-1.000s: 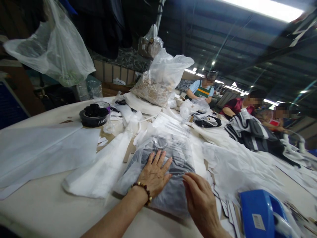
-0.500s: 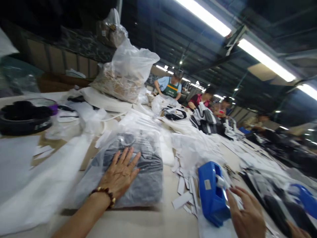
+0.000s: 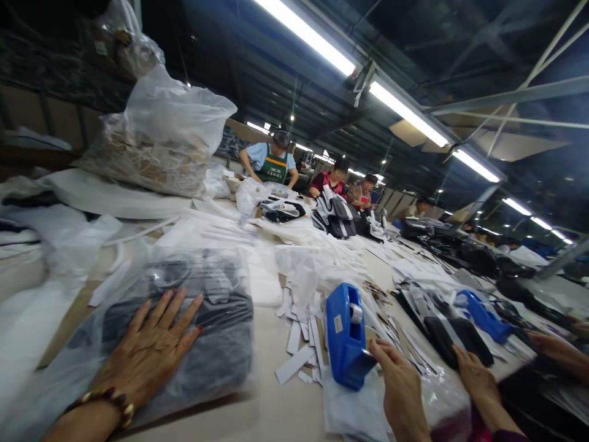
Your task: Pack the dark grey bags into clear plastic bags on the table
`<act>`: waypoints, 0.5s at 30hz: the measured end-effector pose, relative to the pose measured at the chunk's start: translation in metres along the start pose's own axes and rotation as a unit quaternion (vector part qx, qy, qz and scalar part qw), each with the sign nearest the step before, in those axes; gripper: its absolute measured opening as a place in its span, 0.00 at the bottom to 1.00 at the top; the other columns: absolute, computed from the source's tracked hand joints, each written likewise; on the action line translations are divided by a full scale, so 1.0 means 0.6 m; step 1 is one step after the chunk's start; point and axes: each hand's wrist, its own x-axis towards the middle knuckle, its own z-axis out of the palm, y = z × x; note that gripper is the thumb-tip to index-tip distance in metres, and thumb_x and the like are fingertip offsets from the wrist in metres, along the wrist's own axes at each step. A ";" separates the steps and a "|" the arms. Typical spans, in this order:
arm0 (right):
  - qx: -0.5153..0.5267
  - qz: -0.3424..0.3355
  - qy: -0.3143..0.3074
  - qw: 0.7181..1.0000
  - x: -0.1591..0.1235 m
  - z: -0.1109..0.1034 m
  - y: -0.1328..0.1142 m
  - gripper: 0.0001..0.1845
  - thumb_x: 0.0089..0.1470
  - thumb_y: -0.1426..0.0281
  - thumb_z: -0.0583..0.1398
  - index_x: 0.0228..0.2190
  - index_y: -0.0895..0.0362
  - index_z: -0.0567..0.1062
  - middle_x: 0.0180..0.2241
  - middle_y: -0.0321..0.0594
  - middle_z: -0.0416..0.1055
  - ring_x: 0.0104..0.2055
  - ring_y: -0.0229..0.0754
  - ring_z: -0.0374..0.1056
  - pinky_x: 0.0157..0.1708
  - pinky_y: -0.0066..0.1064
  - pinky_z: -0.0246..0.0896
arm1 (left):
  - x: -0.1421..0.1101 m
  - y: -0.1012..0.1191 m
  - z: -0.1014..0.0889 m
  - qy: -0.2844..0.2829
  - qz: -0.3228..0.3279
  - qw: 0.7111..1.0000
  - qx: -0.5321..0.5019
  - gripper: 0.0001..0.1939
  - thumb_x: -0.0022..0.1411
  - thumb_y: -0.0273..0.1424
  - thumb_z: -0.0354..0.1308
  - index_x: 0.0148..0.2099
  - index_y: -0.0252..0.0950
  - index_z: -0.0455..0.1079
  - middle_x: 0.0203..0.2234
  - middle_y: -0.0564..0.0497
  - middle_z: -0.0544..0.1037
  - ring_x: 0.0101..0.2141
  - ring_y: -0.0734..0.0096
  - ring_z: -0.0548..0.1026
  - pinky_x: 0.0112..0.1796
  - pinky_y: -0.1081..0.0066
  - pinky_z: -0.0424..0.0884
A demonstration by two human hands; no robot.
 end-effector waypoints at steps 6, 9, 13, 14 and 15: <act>0.113 0.119 0.034 0.986 -0.085 -0.009 0.051 0.23 0.35 0.50 0.63 0.25 0.57 0.74 0.31 0.40 0.73 0.37 0.45 0.69 0.34 0.31 0.66 | -0.008 -0.003 0.001 -0.024 0.002 1.000 0.002 0.38 0.62 0.50 0.27 0.51 0.31 0.68 0.56 0.37 0.63 0.59 0.50 0.52 0.57 0.49 0.45; 0.252 0.233 -0.027 0.939 -0.096 0.012 0.068 0.25 0.30 0.51 0.66 0.25 0.56 0.71 0.21 0.34 0.70 0.23 0.37 0.67 0.20 0.25 0.60 | -0.012 -0.009 0.003 -0.025 0.020 0.999 0.010 0.31 0.63 0.46 0.32 0.52 0.35 0.68 0.56 0.42 0.63 0.60 0.51 0.51 0.56 0.48 0.46; 0.235 0.235 -0.068 0.941 -0.072 0.003 0.075 0.26 0.27 0.50 0.67 0.23 0.56 0.68 0.15 0.29 0.64 0.15 0.31 0.56 0.13 0.22 0.47 | -0.010 -0.012 0.004 -0.024 0.025 0.999 0.019 0.29 0.62 0.45 0.35 0.54 0.35 0.65 0.57 0.40 0.61 0.59 0.50 0.52 0.56 0.48 0.47; 0.184 0.213 -0.063 0.957 -0.068 -0.006 0.076 0.26 0.28 0.49 0.65 0.23 0.56 0.69 0.15 0.29 0.65 0.15 0.32 0.56 0.14 0.23 0.48 | -0.009 -0.012 0.004 -0.024 0.022 0.999 0.019 0.30 0.62 0.45 0.35 0.54 0.34 0.65 0.57 0.38 0.61 0.59 0.50 0.52 0.56 0.48 0.47; 0.121 0.182 -0.067 0.974 -0.067 -0.017 0.077 0.25 0.30 0.48 0.64 0.24 0.55 0.70 0.16 0.30 0.65 0.15 0.33 0.57 0.15 0.25 0.51 | -0.008 -0.012 0.005 -0.020 0.022 0.999 0.022 0.29 0.62 0.44 0.35 0.54 0.33 0.65 0.57 0.38 0.61 0.59 0.50 0.53 0.56 0.48 0.47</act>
